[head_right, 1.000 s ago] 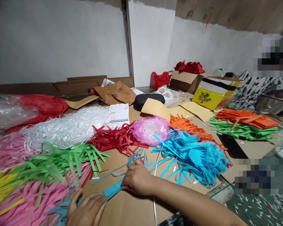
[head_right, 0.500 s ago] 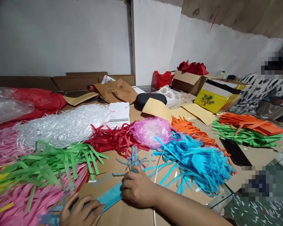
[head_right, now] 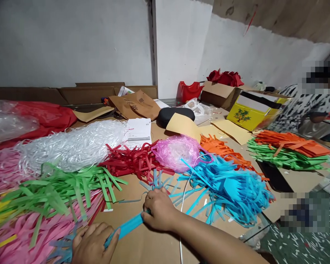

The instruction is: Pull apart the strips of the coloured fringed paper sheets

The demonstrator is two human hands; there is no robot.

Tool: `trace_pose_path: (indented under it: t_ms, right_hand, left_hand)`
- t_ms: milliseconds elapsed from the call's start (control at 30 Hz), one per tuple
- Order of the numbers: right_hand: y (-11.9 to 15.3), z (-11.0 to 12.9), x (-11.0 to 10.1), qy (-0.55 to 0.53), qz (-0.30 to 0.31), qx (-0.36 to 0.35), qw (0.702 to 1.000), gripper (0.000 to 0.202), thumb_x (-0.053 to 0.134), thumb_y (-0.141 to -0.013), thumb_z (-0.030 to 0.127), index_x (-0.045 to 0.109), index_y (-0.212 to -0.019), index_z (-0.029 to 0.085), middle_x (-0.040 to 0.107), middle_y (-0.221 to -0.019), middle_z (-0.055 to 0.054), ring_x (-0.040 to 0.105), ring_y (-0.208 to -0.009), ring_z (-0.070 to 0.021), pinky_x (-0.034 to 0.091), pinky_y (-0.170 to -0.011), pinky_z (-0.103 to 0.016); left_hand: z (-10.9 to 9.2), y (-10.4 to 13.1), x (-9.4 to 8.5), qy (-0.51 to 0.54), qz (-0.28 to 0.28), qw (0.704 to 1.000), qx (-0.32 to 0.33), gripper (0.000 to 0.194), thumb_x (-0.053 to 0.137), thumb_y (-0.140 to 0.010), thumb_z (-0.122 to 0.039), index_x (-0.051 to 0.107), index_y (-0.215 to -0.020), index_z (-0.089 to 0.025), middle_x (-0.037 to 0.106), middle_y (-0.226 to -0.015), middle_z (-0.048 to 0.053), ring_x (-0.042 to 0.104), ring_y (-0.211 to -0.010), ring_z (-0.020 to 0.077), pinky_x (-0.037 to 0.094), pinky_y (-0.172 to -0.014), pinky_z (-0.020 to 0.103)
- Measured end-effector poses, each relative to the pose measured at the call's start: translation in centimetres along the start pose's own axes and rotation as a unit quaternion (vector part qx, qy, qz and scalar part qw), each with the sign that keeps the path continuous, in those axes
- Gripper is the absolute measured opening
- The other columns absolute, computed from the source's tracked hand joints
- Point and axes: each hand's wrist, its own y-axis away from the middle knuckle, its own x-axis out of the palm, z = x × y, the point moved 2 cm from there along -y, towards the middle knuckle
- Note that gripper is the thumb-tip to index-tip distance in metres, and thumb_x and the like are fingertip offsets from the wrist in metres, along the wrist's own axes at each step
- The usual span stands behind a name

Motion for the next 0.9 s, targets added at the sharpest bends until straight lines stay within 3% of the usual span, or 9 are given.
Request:
trace_pose_path:
  t_ms: [233,333,433,533,600,667,733,800,900]
  right_hand:
    - [-0.2,-0.2,0.1,-0.006,-0.008,0.003,1.000,0.016,0.076,-0.083,0.032,0.069,-0.079,0.019,0.066,-0.086,-0.003,0.057,-0.085,-0.0217,0.031,-0.078,-0.037]
    - [0.1,-0.5,-0.5,-0.012,-0.025,0.006,1.000,0.020,0.080,-0.083,0.033,0.069,-0.091,0.019,0.069,-0.096,-0.005,0.059,-0.091,-0.0223,0.035,-0.082,-0.038]
    - [0.9,-0.5,-1.4,0.004,-0.034,-0.115,0.993,0.031,0.078,-0.085,0.046,0.067,-0.105,0.024,0.068,-0.123,-0.005,0.055,-0.116,-0.0256,0.031,-0.101,-0.045]
    - [1.4,-0.4,-1.7,0.054,-0.054,-0.226,0.971,0.018,0.065,-0.097,0.044,0.067,-0.099,0.025,0.067,-0.129,-0.001,0.048,-0.129,-0.0250,0.015,-0.114,-0.053]
    - [1.3,-0.4,-1.8,0.066,-0.069,-0.216,0.972,0.009,0.058,-0.101,0.028,0.066,-0.100,0.024,0.069,-0.125,-0.001,0.052,-0.126,-0.0219,0.016,-0.116,-0.051]
    - [1.0,0.0,-1.8,0.042,-0.061,-0.202,0.977,0.006,0.060,-0.097,0.021,0.066,-0.098,0.023,0.071,-0.119,-0.002,0.056,-0.119,-0.0206,0.023,-0.113,-0.048]
    - [0.9,0.4,-2.0,0.012,-0.063,-0.182,0.981,0.004,0.064,-0.092,0.020,0.066,-0.094,0.022,0.071,-0.117,-0.003,0.056,-0.117,-0.0219,0.027,-0.111,-0.047]
    - [0.9,1.0,-2.1,0.013,-0.080,-0.167,0.983,0.015,0.067,-0.090,0.025,0.065,-0.105,0.024,0.069,-0.122,-0.004,0.053,-0.121,-0.0249,0.023,-0.111,-0.051]
    - [1.2,1.8,-1.5,0.072,-0.093,-0.214,0.970,0.024,0.065,-0.094,0.030,0.062,-0.117,0.024,0.071,-0.118,-0.005,0.054,-0.119,-0.0251,0.018,-0.112,-0.053]
  left_hand:
    - [0.9,0.1,0.0,-0.021,-0.019,0.998,0.055,0.020,0.059,-0.091,-0.028,0.062,-0.072,-0.024,0.066,-0.068,-0.005,0.063,-0.074,0.0194,0.032,-0.083,0.040]
    - [0.8,-0.1,-0.3,-0.034,-0.049,0.996,0.066,0.008,0.061,-0.090,-0.027,0.066,-0.084,-0.024,0.070,-0.078,-0.003,0.065,-0.080,0.0200,0.033,-0.085,0.039]
    - [0.1,-0.2,-1.1,-0.042,-0.063,0.991,0.107,0.026,0.058,-0.085,-0.015,0.069,-0.102,-0.031,0.074,-0.096,-0.002,0.065,-0.095,0.0226,0.031,-0.097,0.045]
    - [-1.2,-0.3,-1.8,-0.051,-0.038,0.988,0.142,0.038,0.057,-0.079,-0.010,0.070,-0.103,-0.036,0.075,-0.100,-0.005,0.063,-0.100,0.0233,0.022,-0.109,0.051]
    - [-2.0,-0.6,-2.2,-0.044,-0.030,0.991,0.125,0.027,0.060,-0.080,-0.016,0.073,-0.099,-0.029,0.075,-0.097,-0.001,0.062,-0.101,0.0251,0.020,-0.113,0.053]
    - [-2.6,-1.2,-2.3,-0.015,-0.027,0.995,0.094,0.015,0.066,-0.078,-0.022,0.074,-0.090,-0.024,0.074,-0.090,0.001,0.061,-0.100,0.0264,0.023,-0.113,0.053]
    - [-3.0,-1.7,-2.3,0.015,-0.027,0.997,0.070,0.008,0.070,-0.076,-0.023,0.073,-0.083,-0.023,0.072,-0.084,0.001,0.061,-0.096,0.0258,0.028,-0.111,0.051]
    - [-3.0,-2.0,-2.0,0.026,-0.026,0.997,0.066,0.007,0.069,-0.077,-0.017,0.071,-0.080,-0.023,0.070,-0.082,-0.001,0.061,-0.094,0.0248,0.031,-0.108,0.050]
    - [-2.5,-1.7,-1.5,0.023,-0.045,0.996,0.067,0.012,0.063,-0.084,-0.014,0.070,-0.077,-0.022,0.070,-0.080,-0.001,0.061,-0.093,0.0237,0.032,-0.108,0.049]
